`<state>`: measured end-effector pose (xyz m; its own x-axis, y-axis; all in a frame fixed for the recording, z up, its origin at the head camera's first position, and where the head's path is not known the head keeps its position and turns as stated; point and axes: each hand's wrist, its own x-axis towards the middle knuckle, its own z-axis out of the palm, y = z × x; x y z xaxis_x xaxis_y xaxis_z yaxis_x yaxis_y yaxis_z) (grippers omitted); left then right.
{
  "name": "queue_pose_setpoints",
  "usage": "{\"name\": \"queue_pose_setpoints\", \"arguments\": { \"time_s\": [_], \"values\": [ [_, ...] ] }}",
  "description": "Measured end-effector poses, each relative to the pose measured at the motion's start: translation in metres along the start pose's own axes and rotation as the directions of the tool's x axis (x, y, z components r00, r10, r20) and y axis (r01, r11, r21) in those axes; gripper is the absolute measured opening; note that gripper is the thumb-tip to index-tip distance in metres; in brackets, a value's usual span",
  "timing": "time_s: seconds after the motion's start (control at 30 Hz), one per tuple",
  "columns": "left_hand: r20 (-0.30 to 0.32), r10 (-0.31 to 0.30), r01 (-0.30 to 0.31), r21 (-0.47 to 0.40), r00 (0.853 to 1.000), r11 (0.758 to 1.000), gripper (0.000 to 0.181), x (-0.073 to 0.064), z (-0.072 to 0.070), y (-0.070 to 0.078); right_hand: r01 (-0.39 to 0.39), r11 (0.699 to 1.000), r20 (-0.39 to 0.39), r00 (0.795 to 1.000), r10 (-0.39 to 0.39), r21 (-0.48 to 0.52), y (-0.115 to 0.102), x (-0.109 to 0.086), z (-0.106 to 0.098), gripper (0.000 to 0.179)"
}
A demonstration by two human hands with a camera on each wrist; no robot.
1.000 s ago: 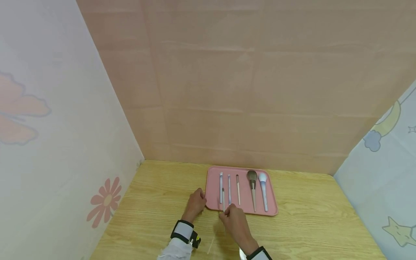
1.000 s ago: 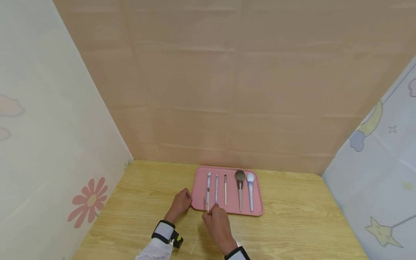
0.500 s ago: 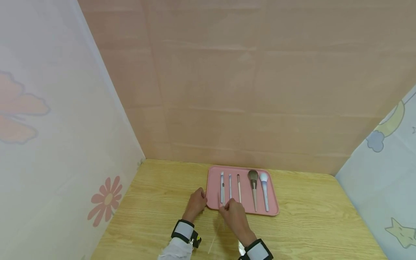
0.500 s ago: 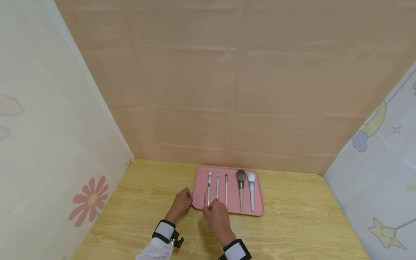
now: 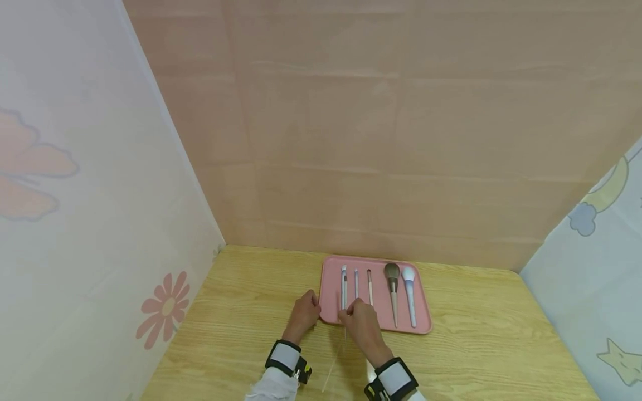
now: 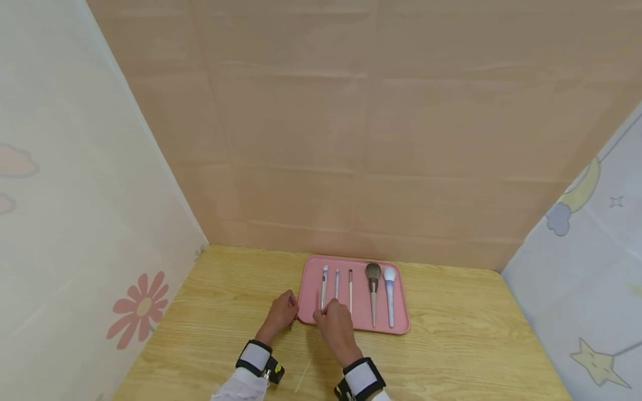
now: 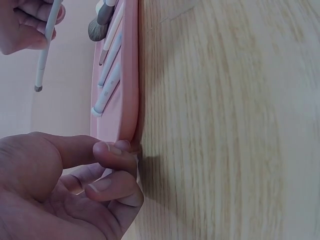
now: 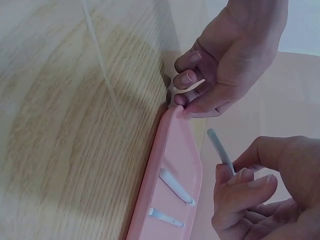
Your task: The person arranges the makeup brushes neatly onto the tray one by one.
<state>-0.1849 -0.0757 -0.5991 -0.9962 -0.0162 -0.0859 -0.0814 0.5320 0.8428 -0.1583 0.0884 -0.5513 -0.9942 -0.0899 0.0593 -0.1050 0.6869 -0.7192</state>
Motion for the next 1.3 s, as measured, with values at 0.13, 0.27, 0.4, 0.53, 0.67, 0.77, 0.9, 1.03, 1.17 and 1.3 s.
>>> {"name": "queue_pose_setpoints", "arguments": {
  "time_s": [0.13, 0.27, 0.4, 0.53, 0.67, 0.77, 0.9, 1.03, 1.17, 1.3],
  "values": [
    [-0.006, 0.004, -0.004, 0.004, 1.0, 1.0, 0.008, 0.001, 0.001, -0.001, -0.019, 1.0, 0.017, 1.0, 0.018, 0.019, -0.001, 0.004, 0.0, 0.028],
    [-0.007, 0.007, -0.007, 0.002, 1.0, 1.0, 0.009, 0.001, 0.001, -0.002, -0.025, 0.999, 0.024, 0.999, 0.024, 0.037, -0.003, 0.008, 0.001, 0.029],
    [-0.006, 0.011, -0.011, -0.007, 1.0, 1.0, 0.01, 0.001, 0.0, -0.001, -0.015, 1.0, 0.009, 1.0, 0.015, 0.025, -0.005, 0.015, 0.001, 0.035],
    [-0.008, 0.007, -0.007, -0.013, 1.0, 1.0, 0.011, 0.0, -0.001, 0.0, -0.032, 0.999, 0.004, 0.999, 0.031, 0.031, -0.009, 0.023, 0.001, 0.04],
    [-0.002, -0.014, 0.014, -0.014, 1.0, 1.0, 0.011, 0.0, -0.001, 0.001, -0.033, 0.999, 0.0, 0.999, 0.033, 0.024, -0.012, 0.03, 0.001, 0.043],
    [-0.001, -0.021, 0.021, -0.008, 1.0, 1.0, 0.011, -0.001, -0.001, 0.003, -0.028, 1.0, -0.008, 1.0, 0.028, 0.006, -0.014, 0.034, 0.001, 0.045],
    [0.0, -0.033, 0.033, -0.007, 0.999, 0.999, 0.01, -0.002, -0.001, 0.005, -0.033, 0.999, -0.019, 0.999, 0.033, -0.021, -0.014, 0.039, 0.001, 0.046],
    [-0.002, -0.039, 0.039, -0.006, 0.999, 0.999, 0.009, -0.002, -0.001, 0.006, -0.047, 0.998, -0.009, 0.999, 0.047, -0.029, -0.014, 0.043, 0.002, 0.045],
    [0.004, -0.037, 0.037, -0.006, 0.999, 0.999, 0.008, -0.001, 0.0, 0.005, -0.047, 0.998, -0.005, 0.999, 0.047, -0.031, -0.014, 0.048, 0.004, 0.045],
    [-0.002, -0.02, 0.02, -0.013, 1.0, 1.0, 0.009, -0.001, -0.001, 0.004, -0.046, 0.998, -0.005, 0.999, 0.046, -0.047, -0.012, 0.052, 0.006, 0.044]
  ]
}}
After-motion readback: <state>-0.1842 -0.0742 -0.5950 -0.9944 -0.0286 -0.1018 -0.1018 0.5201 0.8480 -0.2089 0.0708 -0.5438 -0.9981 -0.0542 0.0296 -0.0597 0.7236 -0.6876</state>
